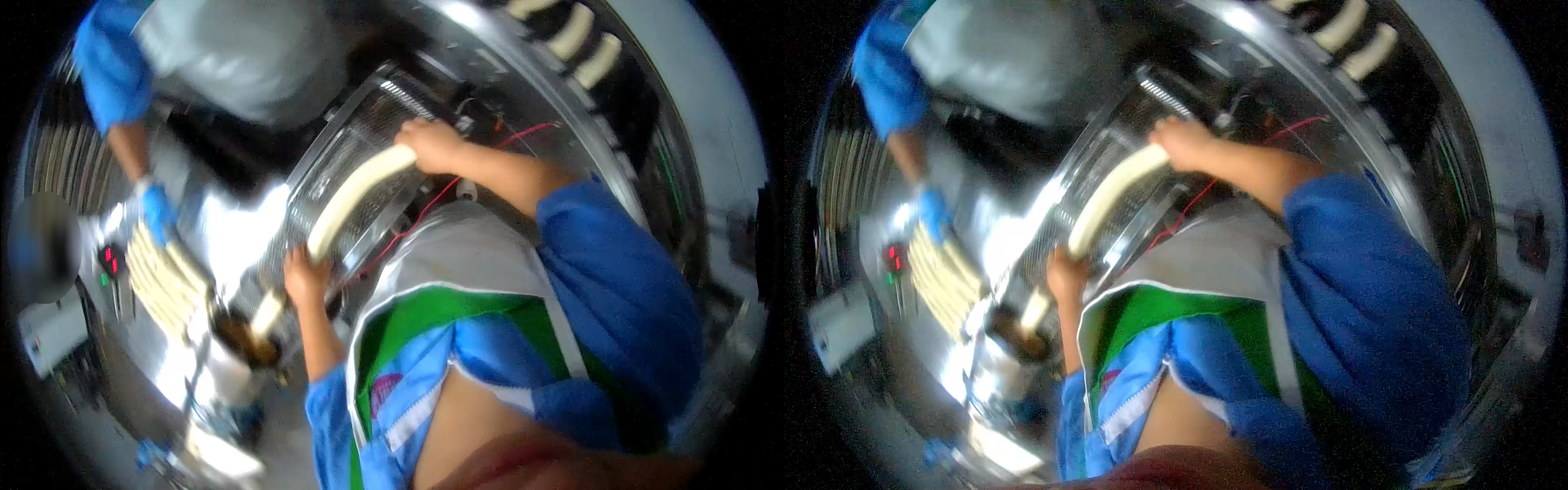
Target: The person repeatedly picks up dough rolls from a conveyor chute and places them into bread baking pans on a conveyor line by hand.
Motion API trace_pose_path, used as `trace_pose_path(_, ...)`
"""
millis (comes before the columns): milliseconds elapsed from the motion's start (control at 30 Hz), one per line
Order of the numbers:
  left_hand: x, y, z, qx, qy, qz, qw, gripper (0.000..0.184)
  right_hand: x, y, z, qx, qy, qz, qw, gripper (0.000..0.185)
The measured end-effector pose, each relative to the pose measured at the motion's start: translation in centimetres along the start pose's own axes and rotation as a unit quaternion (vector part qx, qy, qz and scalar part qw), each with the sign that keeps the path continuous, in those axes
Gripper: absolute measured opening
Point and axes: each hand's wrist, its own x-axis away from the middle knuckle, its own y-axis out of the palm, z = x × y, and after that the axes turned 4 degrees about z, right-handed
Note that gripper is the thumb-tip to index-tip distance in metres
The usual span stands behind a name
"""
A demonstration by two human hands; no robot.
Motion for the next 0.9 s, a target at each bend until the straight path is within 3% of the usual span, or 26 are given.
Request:
trace_pose_path(33, 0.1, -0.4, 0.3, -0.013, 0.021, 0.008, 1.000, 0.048, 1.0, -0.7, 0.3, -0.021, 0.013, -0.024, 0.999, 0.033)
trace_pose_path(100, -1.4, -1.5, 1.7, 0.045, -0.003, -0.079, 0.996, 0.049, 3.4, -3.0, 1.3, -0.056, 0.028, 0.011, 0.998, 0.033)
trace_pose_path(167, -3.1, -1.7, 2.0, 0.164, 0.011, -0.119, 0.979, 0.050, 5.6, -4.0, 3.3, -0.049, 0.036, 0.040, 0.997, 0.034)
trace_pose_path(233, -5.2, -2.5, 5.4, 0.204, 0.062, -0.129, 0.968, 0.048, 8.2, -7.0, 6.1, -0.065, 0.078, 0.042, 0.994, 0.033)
trace_pose_path(300, -6.8, -5.2, 13.4, 0.328, 0.074, -0.231, 0.913, 0.044, 12.0, -9.0, 12.2, -0.102, 0.105, 0.124, 0.982, 0.026)
trace_pose_path(367, -8.5, -6.0, 20.7, 0.306, 0.124, -0.259, 0.908, 0.042, 15.7, -11.1, 19.1, -0.053, 0.068, 0.241, 0.967, 0.018)
trace_pose_path(400, -8.7, -7.5, 25.7, 0.381, 0.113, -0.284, 0.873, 0.042, 17.4, -12.9, 22.4, -0.024, 0.086, 0.276, 0.957, 0.015)
trace_pose_path(433, -9.9, -6.9, 29.5, 0.400, 0.215, -0.284, 0.845, 0.039, 18.8, -16.1, 25.0, -0.021, 0.110, 0.260, 0.959, 0.014)
trace_pose_path(467, -10.6, -6.3, 33.9, 0.382, 0.231, -0.278, 0.851, 0.037, 19.9, -17.4, 29.8, 0.011, 0.083, 0.290, 0.953, 0.014)
trace_pose_path(500, -10.6, -7.4, 38.9, 0.345, 0.315, -0.217, 0.857, 0.037, 20.9, -19.7, 33.9, 0.063, 0.033, 0.315, 0.946, 0.016)
trace_pose_path(533, -10.9, -6.2, 43.2, 0.379, 0.310, -0.218, 0.845, 0.037, 21.2, -20.3, 38.4, 0.112, 0.075, 0.358, 0.924, 0.025)
trace_pose_path(567, -10.1, -7.0, 48.3, 0.406, 0.263, -0.248, 0.840, 0.037, 21.4, -23.6, 39.4, 0.182, 0.141, 0.321, 0.919, 0.038)
trace_pose_path(600, -10.9, -4.1, 51.4, 0.392, 0.352, -0.167, 0.833, 0.040, 21.0, -23.6, 41.6, 0.215, 0.182, 0.383, 0.880, 0.035)
trace_pose_path(633, -10.7, -4.0, 54.4, 0.349, 0.363, -0.177, 0.846, 0.048, 20.6, -23.2, 44.0, 0.247, 0.223, 0.443, 0.832, 0.032)
trace_pose_path(700, -11.6, 0.2, 56.0, 0.324, 0.389, -0.100, 0.856, 0.053, 18.4, -21.1, 47.2, 0.097, 0.274, 0.337, 0.896, 0.038)
trace_pose_path(767, -11.3, 2.0, 55.0, 0.288, 0.397, -0.108, 0.865, 0.054, 18.3, -19.2, 45.2, 0.072, 0.165, 0.268, 0.947, 0.045)
trace_pose_path(833, -12.1, 4.5, 51.2, 0.275, 0.355, -0.105, 0.887, 0.051, 16.5, -16.1, 44.6, -0.031, 0.165, 0.147, 0.975, 0.042)
trace_pose_path(867, -11.9, 5.4, 48.8, 0.283, 0.314, -0.110, 0.900, 0.049, 15.9, -15.1, 44.2, -0.001, 0.136, 0.100, 0.986, 0.041)
trace_pose_path(900, -11.8, 6.0, 45.7, 0.262, 0.273, -0.123, 0.918, 0.048, 15.6, -14.2, 43.3, 0.014, 0.126, 0.144, 0.981, 0.039)
